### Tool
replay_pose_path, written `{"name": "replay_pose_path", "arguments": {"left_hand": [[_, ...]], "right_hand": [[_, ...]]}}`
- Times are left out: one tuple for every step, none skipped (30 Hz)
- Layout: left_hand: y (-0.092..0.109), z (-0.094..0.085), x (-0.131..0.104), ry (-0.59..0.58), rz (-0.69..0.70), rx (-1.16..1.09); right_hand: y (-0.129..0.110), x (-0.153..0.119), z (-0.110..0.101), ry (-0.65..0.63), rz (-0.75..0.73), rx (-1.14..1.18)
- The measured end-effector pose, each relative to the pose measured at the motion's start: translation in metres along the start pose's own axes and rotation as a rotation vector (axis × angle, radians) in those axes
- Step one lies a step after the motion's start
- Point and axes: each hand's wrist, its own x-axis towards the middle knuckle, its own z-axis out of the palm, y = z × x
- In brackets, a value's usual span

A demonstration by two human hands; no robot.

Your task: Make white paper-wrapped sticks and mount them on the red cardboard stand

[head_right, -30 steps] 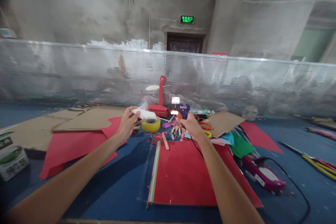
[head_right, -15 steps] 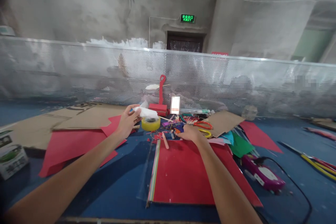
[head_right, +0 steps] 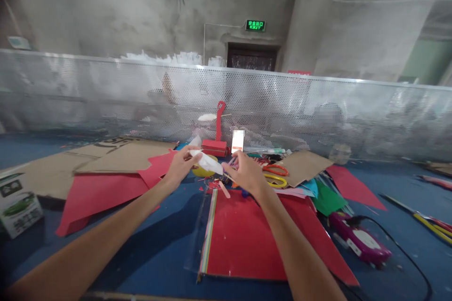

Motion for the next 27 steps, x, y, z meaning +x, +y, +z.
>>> {"name": "replay_pose_path", "arguments": {"left_hand": [[0.001,0.004,-0.002,-0.009,0.008,0.012],[0.003,0.008,-0.005,-0.020,0.017,0.021],[0.003,0.011,-0.007,-0.031,0.029,0.030],[0.004,0.014,-0.009,-0.042,0.044,0.039],[0.004,0.016,-0.010,-0.055,0.058,0.048],[0.004,0.017,-0.011,-0.067,0.070,0.056],[0.005,0.018,-0.012,-0.076,0.079,0.063],[0.005,0.018,-0.013,-0.085,0.084,0.069],[0.005,0.019,-0.013,-0.093,0.086,0.073],[0.005,0.018,-0.013,-0.098,0.091,0.073],[0.006,0.018,-0.014,-0.101,0.100,0.069],[0.007,0.018,-0.014,-0.103,0.110,0.061],[0.008,0.019,-0.014,-0.104,0.116,0.046],[0.009,0.019,-0.014,-0.104,0.117,0.030],[0.010,0.019,-0.015,-0.105,0.114,0.013],[0.011,0.019,-0.015,-0.109,0.111,0.000],[0.012,0.019,-0.015,-0.117,0.111,-0.009],[0.012,0.018,-0.015,-0.129,0.118,-0.015],[0.013,0.018,-0.016,-0.145,0.132,-0.020],[0.013,0.018,-0.016,-0.163,0.146,-0.025],[0.013,0.018,-0.016,-0.179,0.157,-0.033],[0.013,0.018,-0.016,-0.192,0.163,-0.041],[0.013,0.018,-0.016,-0.198,0.165,-0.047],[0.012,0.019,-0.017,-0.193,0.165,-0.048],[0.013,0.019,-0.017,-0.179,0.167,-0.043],[0.013,0.019,-0.017,-0.160,0.169,-0.035],[0.013,0.019,-0.017,-0.139,0.172,-0.025]], "right_hand": [[-0.010,-0.002,0.005,-0.004,-0.043,0.027],[-0.018,-0.004,0.011,-0.007,-0.064,0.029],[-0.025,-0.006,0.016,-0.005,-0.067,0.018],[-0.030,-0.007,0.020,-0.020,-0.064,0.001],[-0.033,-0.007,0.024,-0.040,-0.054,-0.017],[-0.035,-0.007,0.026,-0.055,-0.043,-0.031],[-0.035,-0.007,0.028,-0.067,-0.035,-0.034],[-0.034,-0.006,0.028,-0.071,-0.032,-0.024],[-0.033,-0.005,0.028,-0.068,-0.033,-0.001],[-0.031,-0.004,0.027,-0.063,-0.039,0.034],[-0.030,-0.004,0.027,-0.054,-0.046,0.077],[-0.028,-0.003,0.027,-0.047,-0.052,0.129],[-0.027,-0.003,0.027,-0.041,-0.056,0.183],[-0.026,-0.002,0.027,-0.037,-0.057,0.236],[-0.026,-0.001,0.027,-0.034,-0.057,0.285],[-0.025,0.000,0.027,-0.032,-0.055,0.329],[-0.025,0.000,0.026,-0.033,-0.054,0.365],[-0.024,0.001,0.025,-0.038,-0.053,0.395],[-0.024,0.002,0.024,-0.040,-0.053,0.419],[-0.024,0.002,0.023,-0.042,-0.054,0.438],[-0.024,0.002,0.021,-0.044,-0.055,0.452],[-0.024,0.003,0.020,-0.044,-0.056,0.461],[-0.024,0.003,0.019,-0.044,-0.058,0.465],[-0.024,0.003,0.018,-0.045,-0.062,0.467],[-0.024,0.002,0.017,-0.049,-0.068,0.469],[-0.025,0.002,0.017,-0.057,-0.079,0.471],[-0.025,0.002,0.017,-0.067,-0.092,0.474]]}}
